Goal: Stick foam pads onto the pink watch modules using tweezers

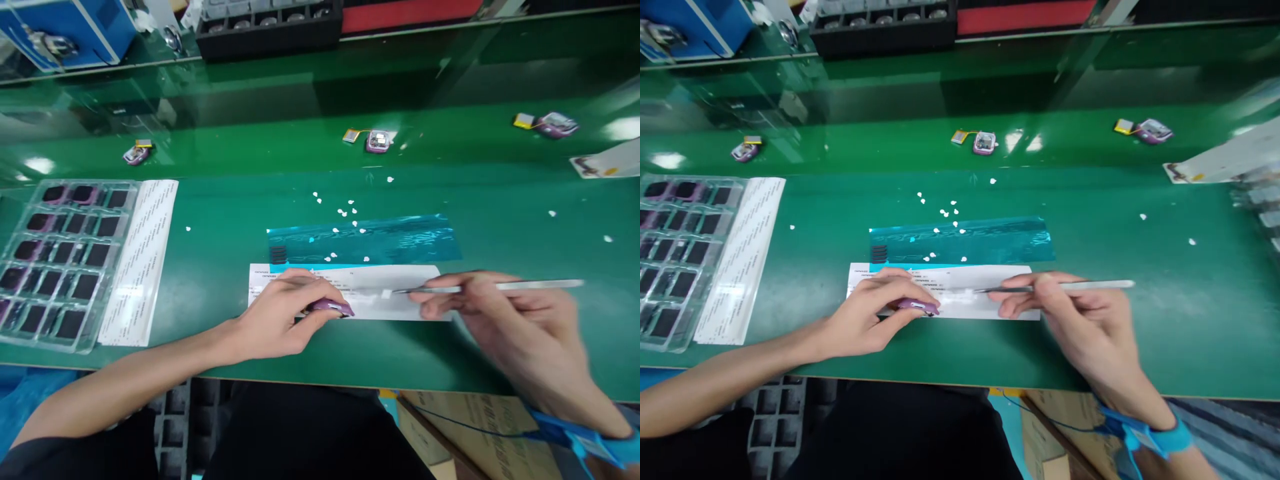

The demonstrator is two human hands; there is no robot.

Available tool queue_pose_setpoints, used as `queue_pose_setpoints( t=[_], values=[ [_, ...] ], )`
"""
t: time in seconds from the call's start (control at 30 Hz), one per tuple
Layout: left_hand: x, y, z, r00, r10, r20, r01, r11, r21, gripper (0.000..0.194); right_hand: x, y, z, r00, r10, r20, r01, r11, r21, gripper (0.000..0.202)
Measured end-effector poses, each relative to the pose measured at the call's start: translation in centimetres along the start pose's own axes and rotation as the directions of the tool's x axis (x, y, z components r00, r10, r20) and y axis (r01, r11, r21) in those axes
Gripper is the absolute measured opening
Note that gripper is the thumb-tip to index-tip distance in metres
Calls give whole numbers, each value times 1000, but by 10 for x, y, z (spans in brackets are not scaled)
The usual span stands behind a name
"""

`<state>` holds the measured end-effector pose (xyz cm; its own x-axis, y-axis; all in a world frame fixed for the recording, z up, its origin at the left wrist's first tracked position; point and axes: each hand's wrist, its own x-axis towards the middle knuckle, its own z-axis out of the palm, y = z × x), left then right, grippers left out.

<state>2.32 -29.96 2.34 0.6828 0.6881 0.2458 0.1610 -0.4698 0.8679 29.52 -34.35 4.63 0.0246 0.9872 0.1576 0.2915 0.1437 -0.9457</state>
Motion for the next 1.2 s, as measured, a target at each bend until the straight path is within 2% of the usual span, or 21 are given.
queue_pose_setpoints(
  t=[0.07,0.13,0.2,0.3,0.37,0.47,0.67,0.87,1.2],
  values=[
    [-1,3,0,993,4,-121,-20,991,-131,12,1,-9,7,987,-40,-158,47,998,44,33],
    [-1,8,-2,975,-109,-195,56,964,-258,12,3,-18,19,959,-96,-268,107,994,29,29],
    [0,12,-4,949,-258,-183,170,904,-392,12,5,-25,33,939,-136,-315,145,989,4,33],
    [2,15,-7,932,-352,-91,255,810,-529,23,9,-30,52,959,-128,-254,155,984,90,31],
    [2,15,-7,941,-332,-66,240,792,-561,34,9,-30,60,979,-117,-168,142,979,146,27],
    [1,15,-5,952,-296,-72,207,801,-562,35,9,-28,66,984,-140,-111,150,985,88,30],
    [-1,17,-1,950,-295,-106,194,818,-541,35,8,-28,68,978,-169,-125,165,985,-48,35],
    [-3,16,1,942,-319,-105,211,807,-552,40,8,-26,70,950,-253,-180,211,951,-224,41],
    [-3,16,2,951,-273,-147,146,812,-565,36,9,-24,70,936,-319,-149,285,935,-209,38]
  ],
)
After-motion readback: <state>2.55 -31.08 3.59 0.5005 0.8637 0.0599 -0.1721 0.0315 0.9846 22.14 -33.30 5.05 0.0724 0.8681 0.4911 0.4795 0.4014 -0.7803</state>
